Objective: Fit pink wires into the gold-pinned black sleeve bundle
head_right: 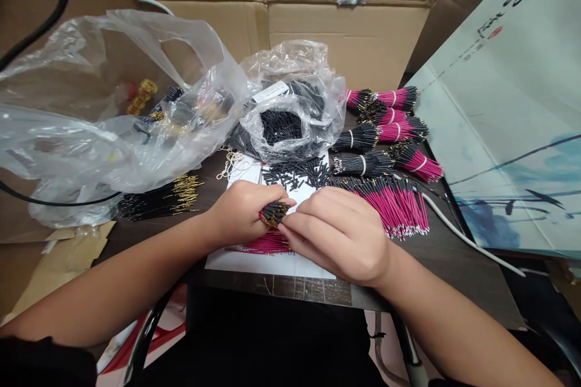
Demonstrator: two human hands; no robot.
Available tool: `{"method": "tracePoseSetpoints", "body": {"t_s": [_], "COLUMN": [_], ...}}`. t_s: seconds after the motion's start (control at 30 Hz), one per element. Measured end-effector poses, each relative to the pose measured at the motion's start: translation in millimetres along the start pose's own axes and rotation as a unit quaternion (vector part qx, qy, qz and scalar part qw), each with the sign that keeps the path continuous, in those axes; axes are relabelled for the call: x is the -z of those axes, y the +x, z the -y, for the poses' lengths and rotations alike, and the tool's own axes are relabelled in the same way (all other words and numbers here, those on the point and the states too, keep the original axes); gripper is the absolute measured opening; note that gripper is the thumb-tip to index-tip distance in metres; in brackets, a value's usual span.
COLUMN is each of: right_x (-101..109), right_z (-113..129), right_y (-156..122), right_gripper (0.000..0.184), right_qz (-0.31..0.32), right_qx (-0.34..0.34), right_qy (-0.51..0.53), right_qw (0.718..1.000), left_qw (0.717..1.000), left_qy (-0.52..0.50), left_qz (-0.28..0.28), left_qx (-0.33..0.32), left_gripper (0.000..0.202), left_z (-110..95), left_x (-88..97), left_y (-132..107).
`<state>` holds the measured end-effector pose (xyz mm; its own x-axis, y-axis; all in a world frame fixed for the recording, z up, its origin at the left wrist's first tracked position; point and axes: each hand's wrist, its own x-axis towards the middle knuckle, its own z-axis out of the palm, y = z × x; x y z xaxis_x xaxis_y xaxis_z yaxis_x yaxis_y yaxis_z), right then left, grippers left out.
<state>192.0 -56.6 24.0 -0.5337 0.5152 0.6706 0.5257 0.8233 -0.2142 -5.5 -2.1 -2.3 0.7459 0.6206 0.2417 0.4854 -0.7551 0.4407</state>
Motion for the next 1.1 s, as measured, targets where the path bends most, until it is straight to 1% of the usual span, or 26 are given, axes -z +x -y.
{"method": "tracePoseSetpoints", "body": {"t_s": [0.1,0.27,0.43,0.5,0.6,0.73,0.93,1.1], "right_x": [-1.3,-1.9,-3.1,-3.4,-3.3,-1.6,3.2,4.1], "right_z": [-0.3,-0.9,-1.6,-2.0,-3.2,-6.3,-9.1,-7.6], "right_y": [0.0,-0.7,-2.4,-2.2,-2.6,-6.2,-10.0,-10.0], "right_gripper": [0.022,0.020,0.021,0.023,0.026,0.030,0.032,0.035], "right_qz": [0.003,0.013,0.013,0.009,0.008,0.028,0.057,0.044], "right_qx": [0.001,0.001,-0.005,-0.005,-0.007,0.004,-0.005,0.000], "right_qy": [-0.011,-0.032,-0.046,-0.041,-0.023,-0.001,-0.010,-0.032], "right_qw": [1.000,0.999,0.999,0.999,1.000,1.000,0.998,0.998], "left_qw": [1.000,0.997,0.994,0.995,0.997,0.998,0.996,0.996], "left_qy": [0.024,0.078,0.108,0.102,0.066,0.017,-0.022,-0.020], "left_qz": [0.001,-0.020,-0.027,-0.020,0.009,0.046,0.065,0.070], "left_qx": [-0.005,-0.014,-0.007,0.001,0.023,0.051,0.049,0.044], "left_gripper": [0.033,0.029,0.025,0.025,0.020,0.013,0.011,0.011], "left_z": [0.5,2.6,3.9,3.3,1.4,-0.6,-1.7,-2.2], "left_x": [1.0,-0.2,-2.4,-2.3,-1.2,0.7,1.0,0.7], "left_y": [0.6,0.2,-0.3,-0.2,0.3,1.4,2.8,3.7]}}
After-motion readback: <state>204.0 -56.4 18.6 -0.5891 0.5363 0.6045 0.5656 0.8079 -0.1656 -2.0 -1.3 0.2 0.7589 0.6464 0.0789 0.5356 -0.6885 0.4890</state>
